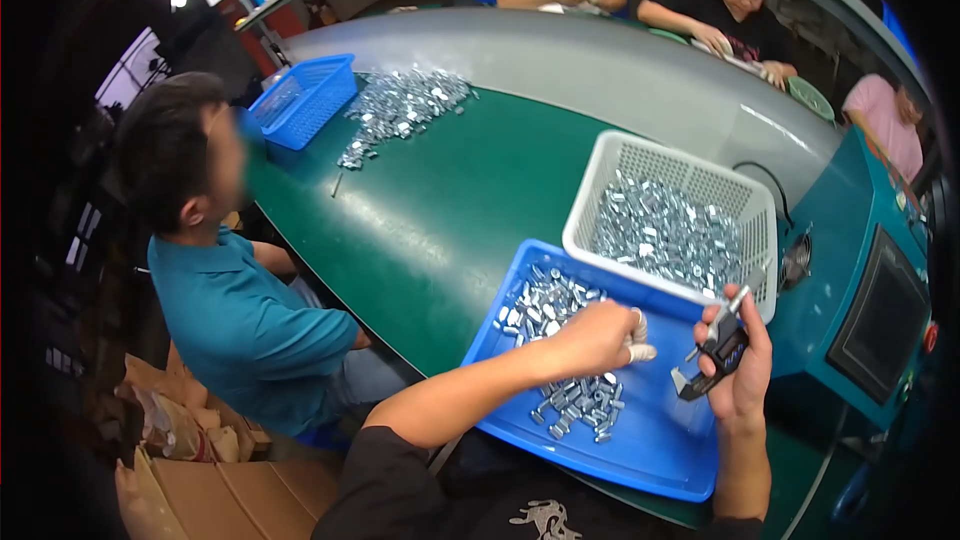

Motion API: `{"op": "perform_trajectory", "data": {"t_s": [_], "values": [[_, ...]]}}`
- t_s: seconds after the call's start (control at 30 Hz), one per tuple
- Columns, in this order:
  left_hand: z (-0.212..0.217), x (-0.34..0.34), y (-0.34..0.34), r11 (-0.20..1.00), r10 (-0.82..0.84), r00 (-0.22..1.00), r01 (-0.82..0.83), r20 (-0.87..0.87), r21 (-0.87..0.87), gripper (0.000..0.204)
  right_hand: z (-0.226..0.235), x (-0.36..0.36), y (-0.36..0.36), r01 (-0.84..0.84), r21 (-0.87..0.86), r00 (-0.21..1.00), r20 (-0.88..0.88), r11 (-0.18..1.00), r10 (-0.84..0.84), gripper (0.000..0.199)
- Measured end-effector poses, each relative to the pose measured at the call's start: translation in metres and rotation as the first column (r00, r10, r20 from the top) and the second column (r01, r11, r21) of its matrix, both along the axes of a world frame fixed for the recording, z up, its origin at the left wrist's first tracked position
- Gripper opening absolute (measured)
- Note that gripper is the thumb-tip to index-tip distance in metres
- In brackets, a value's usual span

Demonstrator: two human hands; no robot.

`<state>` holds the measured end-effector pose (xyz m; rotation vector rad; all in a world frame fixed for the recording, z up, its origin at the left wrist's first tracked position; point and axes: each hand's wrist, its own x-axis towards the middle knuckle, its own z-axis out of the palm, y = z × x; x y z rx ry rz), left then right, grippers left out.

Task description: Using a digital micrometer to measure the dimensions of small metal parts at a factory workstation.

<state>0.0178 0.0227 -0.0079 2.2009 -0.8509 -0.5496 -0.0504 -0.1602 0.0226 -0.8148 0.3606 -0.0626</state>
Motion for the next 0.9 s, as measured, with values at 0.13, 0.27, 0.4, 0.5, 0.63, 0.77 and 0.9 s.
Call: {"op": "perform_trajectory", "data": {"t_s": [0.13, 0.27, 0.4, 0.5, 0.63, 0.77, 0.9], "values": [[0.006, 0.005, 0.001, 0.927, -0.044, 0.933, -0.095, -0.357, -0.363, 0.021, 0.009, 0.004, 0.002, -0.004, -0.02, 1.0, 0.0, 1.0, 0.004, 0.033], [0.015, -0.002, -0.005, 0.83, -0.035, 0.779, -0.326, -0.626, -0.452, 0.02, 0.002, 0.012, -0.003, -0.027, 0.022, 0.999, 0.036, 0.999, 0.026, 0.035], [0.005, -0.015, -0.015, 0.798, -0.101, 0.701, -0.367, -0.706, -0.478, 0.026, -0.005, 0.007, -0.011, -0.005, 0.053, 0.996, 0.092, 0.999, 0.0, 0.037], [0.005, -0.02, -0.017, 0.763, -0.108, 0.656, -0.427, -0.747, -0.485, 0.027, -0.005, 0.005, -0.013, -0.005, 0.085, 0.994, 0.113, 0.996, -0.005, 0.039], [0.004, -0.023, -0.015, 0.731, -0.103, 0.614, -0.487, -0.782, -0.478, 0.029, -0.003, 0.005, -0.012, 0.008, 0.007, 0.997, 0.074, 1.0, -0.009, 0.042], [0.006, -0.025, -0.015, 0.733, -0.082, 0.644, -0.478, -0.76, -0.484, 0.03, -0.003, 0.008, -0.011, 0.01, 0.016, 0.996, 0.087, 1.0, -0.011, 0.045], [0.006, -0.025, -0.013, 0.715, -0.093, 0.656, -0.48, -0.749, -0.508, 0.031, -0.004, 0.008, -0.01, 0.009, 0.042, 0.994, 0.112, 0.999, -0.013, 0.044]]}}
